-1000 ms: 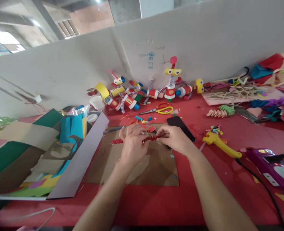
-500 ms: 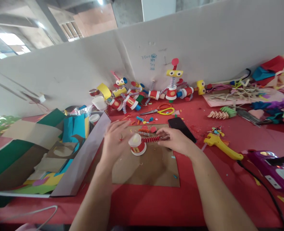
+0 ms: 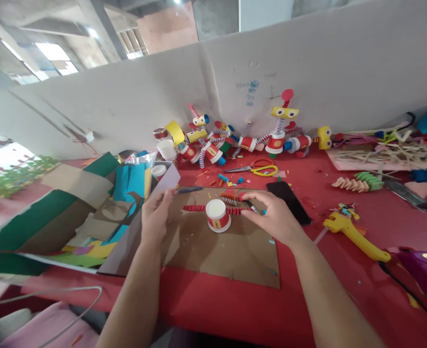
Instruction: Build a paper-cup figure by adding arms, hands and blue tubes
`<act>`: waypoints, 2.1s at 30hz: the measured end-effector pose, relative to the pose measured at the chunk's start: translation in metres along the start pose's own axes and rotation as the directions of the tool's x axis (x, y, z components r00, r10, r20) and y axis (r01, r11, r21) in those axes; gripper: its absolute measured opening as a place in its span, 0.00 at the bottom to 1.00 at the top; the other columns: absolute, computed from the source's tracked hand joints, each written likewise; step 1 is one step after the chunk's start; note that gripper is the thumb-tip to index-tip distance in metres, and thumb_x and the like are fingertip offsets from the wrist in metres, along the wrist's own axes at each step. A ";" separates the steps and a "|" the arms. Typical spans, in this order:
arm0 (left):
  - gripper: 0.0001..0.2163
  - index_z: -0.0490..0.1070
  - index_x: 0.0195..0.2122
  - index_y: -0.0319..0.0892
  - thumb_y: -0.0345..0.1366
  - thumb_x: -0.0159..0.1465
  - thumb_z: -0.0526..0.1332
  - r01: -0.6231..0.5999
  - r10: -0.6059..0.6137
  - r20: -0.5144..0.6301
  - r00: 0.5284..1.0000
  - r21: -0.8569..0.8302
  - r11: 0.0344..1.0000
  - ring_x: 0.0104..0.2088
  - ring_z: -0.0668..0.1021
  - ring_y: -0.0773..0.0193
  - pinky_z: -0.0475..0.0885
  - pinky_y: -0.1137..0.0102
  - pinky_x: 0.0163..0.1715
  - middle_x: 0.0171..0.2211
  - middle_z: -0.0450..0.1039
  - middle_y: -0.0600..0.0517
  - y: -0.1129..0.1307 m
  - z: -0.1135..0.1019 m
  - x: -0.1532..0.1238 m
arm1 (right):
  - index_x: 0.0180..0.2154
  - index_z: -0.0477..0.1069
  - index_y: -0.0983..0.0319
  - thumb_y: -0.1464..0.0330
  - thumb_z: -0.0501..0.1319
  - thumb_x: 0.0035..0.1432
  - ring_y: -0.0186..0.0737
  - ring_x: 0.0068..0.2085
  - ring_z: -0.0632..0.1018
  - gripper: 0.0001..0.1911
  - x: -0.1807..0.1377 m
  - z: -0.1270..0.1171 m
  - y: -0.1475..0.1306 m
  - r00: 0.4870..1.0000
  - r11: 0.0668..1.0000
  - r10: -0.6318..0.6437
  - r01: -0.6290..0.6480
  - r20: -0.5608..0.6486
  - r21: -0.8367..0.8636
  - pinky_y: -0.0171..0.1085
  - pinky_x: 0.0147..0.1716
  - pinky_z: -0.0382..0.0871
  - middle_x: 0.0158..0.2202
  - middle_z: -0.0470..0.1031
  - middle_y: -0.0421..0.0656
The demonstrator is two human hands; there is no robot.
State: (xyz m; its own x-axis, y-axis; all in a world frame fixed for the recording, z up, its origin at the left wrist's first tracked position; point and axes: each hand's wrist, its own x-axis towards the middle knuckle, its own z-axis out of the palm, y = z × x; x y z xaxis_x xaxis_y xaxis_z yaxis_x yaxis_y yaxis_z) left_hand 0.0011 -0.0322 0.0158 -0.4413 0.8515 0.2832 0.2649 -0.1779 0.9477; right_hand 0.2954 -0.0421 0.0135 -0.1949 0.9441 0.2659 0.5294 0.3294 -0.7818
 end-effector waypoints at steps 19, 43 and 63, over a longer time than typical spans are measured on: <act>0.23 0.75 0.50 0.49 0.50 0.54 0.68 -0.624 0.289 0.659 0.694 0.351 0.698 0.56 0.69 0.47 0.52 0.50 0.58 0.49 0.77 0.47 0.012 0.021 -0.026 | 0.38 0.73 0.60 0.70 0.62 0.56 0.49 0.44 0.76 0.06 0.000 0.046 -0.010 0.984 0.969 -0.170 0.159 -0.047 -0.191 0.47 0.45 0.67 0.38 0.79 0.45; 0.19 0.75 0.45 0.45 0.49 0.56 0.67 -0.610 0.321 0.605 0.728 0.358 0.707 0.50 0.74 0.52 0.54 0.54 0.56 0.45 0.78 0.47 0.009 0.028 -0.031 | 0.38 0.78 0.62 0.72 0.62 0.57 0.46 0.41 0.77 0.08 0.001 0.053 -0.003 0.977 0.982 -0.184 0.177 -0.112 -0.063 0.44 0.43 0.70 0.36 0.78 0.47; 0.22 0.76 0.47 0.49 0.50 0.53 0.69 -0.591 0.254 0.641 0.724 0.387 0.707 0.54 0.72 0.50 0.50 0.50 0.59 0.46 0.79 0.48 0.009 0.023 -0.026 | 0.38 0.75 0.60 0.68 0.63 0.55 0.48 0.43 0.76 0.08 0.000 0.044 -0.006 0.988 0.975 -0.149 0.141 -0.038 -0.170 0.47 0.44 0.68 0.38 0.79 0.46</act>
State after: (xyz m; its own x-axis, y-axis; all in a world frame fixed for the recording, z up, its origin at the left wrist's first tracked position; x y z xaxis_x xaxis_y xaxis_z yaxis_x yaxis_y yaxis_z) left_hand 0.0352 -0.0447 0.0137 0.2975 0.8875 0.3518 0.7805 -0.4383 0.4457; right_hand 0.2562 -0.0444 -0.0065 -0.2403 0.8842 0.4007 0.6291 0.4562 -0.6294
